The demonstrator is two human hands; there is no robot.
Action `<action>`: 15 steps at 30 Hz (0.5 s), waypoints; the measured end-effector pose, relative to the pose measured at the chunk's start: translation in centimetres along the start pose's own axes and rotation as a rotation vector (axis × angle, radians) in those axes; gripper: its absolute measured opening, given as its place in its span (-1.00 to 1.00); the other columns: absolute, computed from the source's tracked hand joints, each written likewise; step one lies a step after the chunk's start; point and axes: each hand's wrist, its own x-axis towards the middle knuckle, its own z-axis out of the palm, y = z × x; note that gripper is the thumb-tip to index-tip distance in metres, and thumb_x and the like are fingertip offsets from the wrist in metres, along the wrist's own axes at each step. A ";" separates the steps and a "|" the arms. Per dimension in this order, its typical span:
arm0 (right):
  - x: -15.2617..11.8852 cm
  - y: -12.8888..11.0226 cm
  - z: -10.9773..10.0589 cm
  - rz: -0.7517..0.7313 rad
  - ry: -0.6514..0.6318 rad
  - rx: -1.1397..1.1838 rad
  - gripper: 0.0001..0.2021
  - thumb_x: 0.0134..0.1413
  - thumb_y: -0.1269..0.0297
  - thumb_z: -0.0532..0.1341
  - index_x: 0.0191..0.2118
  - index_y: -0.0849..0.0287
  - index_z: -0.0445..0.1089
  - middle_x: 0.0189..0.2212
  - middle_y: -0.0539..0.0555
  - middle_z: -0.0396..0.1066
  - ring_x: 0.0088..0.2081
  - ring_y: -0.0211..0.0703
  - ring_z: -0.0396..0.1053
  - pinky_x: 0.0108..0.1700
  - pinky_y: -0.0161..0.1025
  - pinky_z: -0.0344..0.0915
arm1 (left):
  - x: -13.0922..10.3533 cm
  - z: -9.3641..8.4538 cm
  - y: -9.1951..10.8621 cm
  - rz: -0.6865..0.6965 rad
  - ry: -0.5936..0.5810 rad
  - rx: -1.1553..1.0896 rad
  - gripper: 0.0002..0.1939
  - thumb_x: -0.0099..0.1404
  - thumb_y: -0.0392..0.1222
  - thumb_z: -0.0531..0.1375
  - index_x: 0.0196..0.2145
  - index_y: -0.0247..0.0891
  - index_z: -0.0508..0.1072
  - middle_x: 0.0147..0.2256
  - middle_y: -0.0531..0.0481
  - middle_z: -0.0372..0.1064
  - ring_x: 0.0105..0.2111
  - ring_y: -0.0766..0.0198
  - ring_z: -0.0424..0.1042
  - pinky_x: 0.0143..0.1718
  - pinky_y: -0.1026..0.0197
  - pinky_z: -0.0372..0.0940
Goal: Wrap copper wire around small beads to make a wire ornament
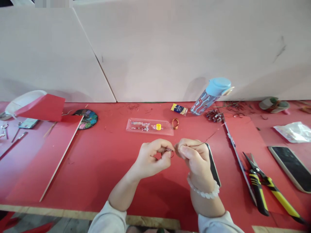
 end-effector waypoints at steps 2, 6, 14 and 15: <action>-0.1 0.3 -0.1 0.020 0.003 0.004 -0.62 0.19 0.26 0.15 -0.63 0.12 0.12 -0.68 -0.10 -0.03 -0.58 -0.30 -0.10 -0.53 -0.25 -0.10 | -0.2 0.0 0.0 -0.108 -0.017 -0.150 -0.93 0.28 -0.34 0.14 -0.33 -0.22 0.39 -0.64 0.20 0.24 -0.70 0.47 0.23 -0.68 0.45 0.11; 0.1 -0.5 0.2 0.037 0.070 -0.041 -0.62 0.17 0.28 0.15 -0.63 0.10 0.04 -0.65 -0.11 -0.11 -0.56 -0.31 -0.15 -0.52 -0.25 -0.14 | -0.5 0.1 -0.2 -0.153 -0.040 -0.357 -0.90 0.43 -0.17 0.16 -0.25 -0.22 0.37 -0.62 0.18 0.23 -0.67 0.44 0.24 -0.63 0.41 0.17; 1.2 -1.8 1.0 0.158 -0.038 -0.008 -0.69 0.11 0.29 0.16 -0.63 0.10 0.18 -0.74 -0.14 0.06 -0.65 -0.34 0.01 -0.57 -0.34 0.09 | -0.7 0.1 -0.7 -0.084 -0.091 -0.445 -0.83 0.49 -0.06 0.15 -0.16 -0.23 0.36 -0.55 0.11 0.33 -0.60 0.40 0.36 -0.57 0.37 0.25; 1.3 -1.6 1.2 0.174 -0.099 0.042 -0.70 0.14 0.25 0.17 -0.61 0.10 0.23 -0.76 -0.13 0.13 -0.66 -0.31 0.10 -0.54 -0.32 0.21 | -0.7 0.1 -0.7 -0.084 -0.093 -0.450 -0.83 0.49 -0.07 0.15 -0.17 -0.23 0.36 -0.55 0.12 0.31 -0.61 0.41 0.35 -0.58 0.38 0.22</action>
